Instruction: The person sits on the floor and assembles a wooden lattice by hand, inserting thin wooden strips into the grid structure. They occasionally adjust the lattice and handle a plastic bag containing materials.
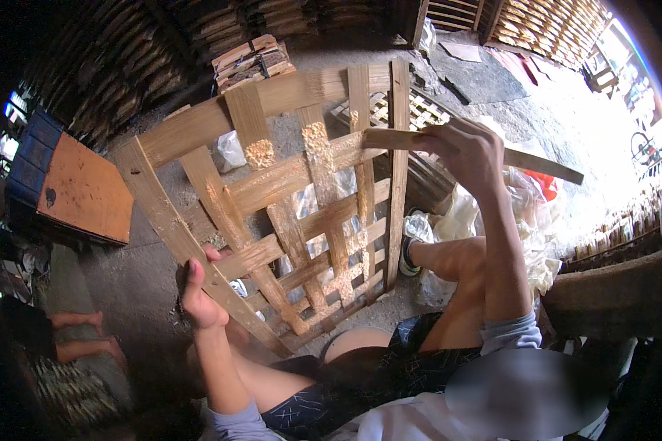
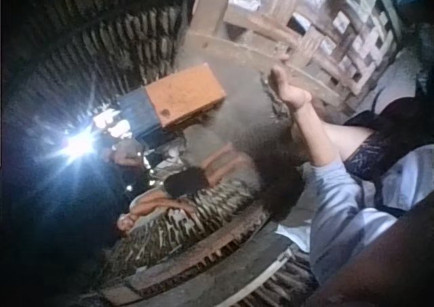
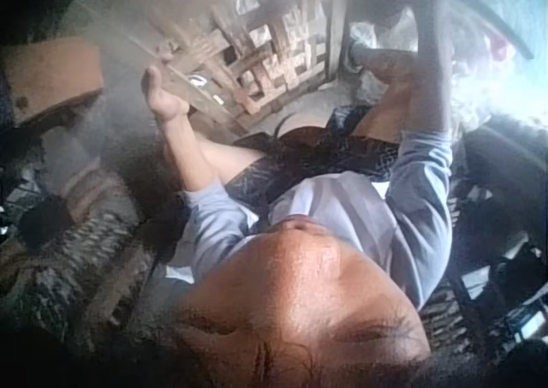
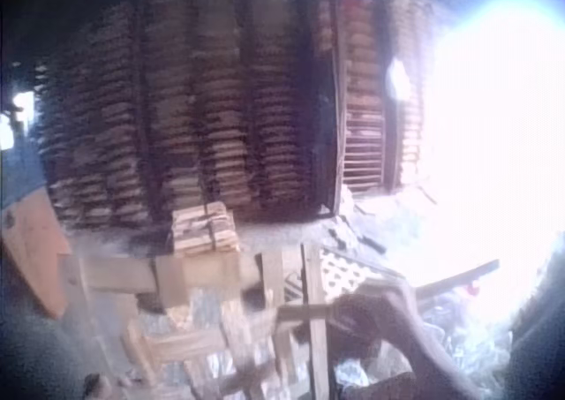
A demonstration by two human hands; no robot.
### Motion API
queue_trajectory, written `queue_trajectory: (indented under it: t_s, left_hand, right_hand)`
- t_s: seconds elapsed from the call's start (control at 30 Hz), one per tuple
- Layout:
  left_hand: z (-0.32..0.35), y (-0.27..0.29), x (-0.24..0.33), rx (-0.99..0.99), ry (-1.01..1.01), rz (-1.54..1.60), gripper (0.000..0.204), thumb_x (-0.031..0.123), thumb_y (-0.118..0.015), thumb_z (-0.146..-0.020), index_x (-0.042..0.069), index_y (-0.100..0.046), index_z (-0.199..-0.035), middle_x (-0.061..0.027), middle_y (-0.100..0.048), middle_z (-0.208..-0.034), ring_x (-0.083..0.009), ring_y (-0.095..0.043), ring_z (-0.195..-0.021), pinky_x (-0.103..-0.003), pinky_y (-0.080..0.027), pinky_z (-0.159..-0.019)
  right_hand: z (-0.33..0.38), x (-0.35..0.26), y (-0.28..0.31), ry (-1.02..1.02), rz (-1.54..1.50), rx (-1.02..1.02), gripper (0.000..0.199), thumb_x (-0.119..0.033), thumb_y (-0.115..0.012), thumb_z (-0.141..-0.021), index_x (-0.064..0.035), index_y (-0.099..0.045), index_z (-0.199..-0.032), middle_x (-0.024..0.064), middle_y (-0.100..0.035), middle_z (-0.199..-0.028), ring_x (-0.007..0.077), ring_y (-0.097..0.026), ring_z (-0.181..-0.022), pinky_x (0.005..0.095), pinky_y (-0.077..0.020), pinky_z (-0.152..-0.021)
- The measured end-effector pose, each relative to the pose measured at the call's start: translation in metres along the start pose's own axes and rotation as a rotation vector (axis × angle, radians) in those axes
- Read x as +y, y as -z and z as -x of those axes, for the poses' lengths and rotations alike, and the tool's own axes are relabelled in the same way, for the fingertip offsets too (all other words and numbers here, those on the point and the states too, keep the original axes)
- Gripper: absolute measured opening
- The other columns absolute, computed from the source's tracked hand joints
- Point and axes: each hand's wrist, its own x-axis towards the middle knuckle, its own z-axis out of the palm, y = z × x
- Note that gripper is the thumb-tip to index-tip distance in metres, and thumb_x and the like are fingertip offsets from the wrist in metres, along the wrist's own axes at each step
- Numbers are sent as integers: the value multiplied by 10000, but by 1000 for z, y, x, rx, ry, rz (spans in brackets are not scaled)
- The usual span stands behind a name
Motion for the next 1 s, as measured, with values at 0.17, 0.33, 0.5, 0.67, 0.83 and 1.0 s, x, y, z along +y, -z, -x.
queue_trajectory:
  t_s: [0.17,0.33,0.5,0.67,0.83,1.0]
  left_hand:
    - [-5,-1,-3,27,5,-33,421,507,-615,-1026,95,-591,-1113,-160,-675,-1085,-307,-678,-909,-433,-571,-767]
    - [-1,28,-2,107,6,40,422,474,-628,-1021,61,-619,-1105,-112,-654,-1065,-298,-661,-1005,-473,-555,-850]
    - [1,15,0,29,80,70,411,477,-617,-1027,78,-609,-1123,-107,-650,-1070,-255,-669,-906,-394,-568,-745]
    - [1,0,14,173,98,1,413,499,-574,-1043,101,-587,-1150,-97,-618,-1058,-189,-642,-800,-273,-514,-617]
    - [-10,19,1,169,111,-10,431,512,-578,-1035,101,-582,-1165,-87,-604,-1048,-181,-623,-830,-265,-491,-625]
    - [-2,8,3,285,59,103,435,533,-573,-1044,133,-544,-1213,-85,-604,-1108,-265,-666,-839,-374,-536,-503]
  right_hand:
    - [-4,-28,-11,98,-24,-18,150,-263,-840,-852,-136,-832,-932,26,-716,-768,228,-691,-676,371,-553,-613]
    - [2,3,5,25,38,-37,155,-271,-826,-862,-144,-824,-952,31,-716,-778,248,-714,-710,384,-555,-621]
    - [13,-21,2,24,-18,-85,136,-287,-811,-869,-226,-817,-990,-8,-720,-860,209,-721,-783,366,-563,-634]
    - [-8,-22,9,16,-94,-36,151,-294,-815,-877,-161,-809,-949,-11,-716,-789,179,-716,-719,362,-560,-598]
    - [5,-34,-7,44,-42,-6,152,-321,-817,-880,-180,-800,-934,-35,-718,-836,163,-719,-754,343,-555,-599]
    - [2,-14,13,10,-108,-12,116,-290,-788,-897,-175,-801,-882,-11,-681,-755,172,-694,-699,349,-549,-564]
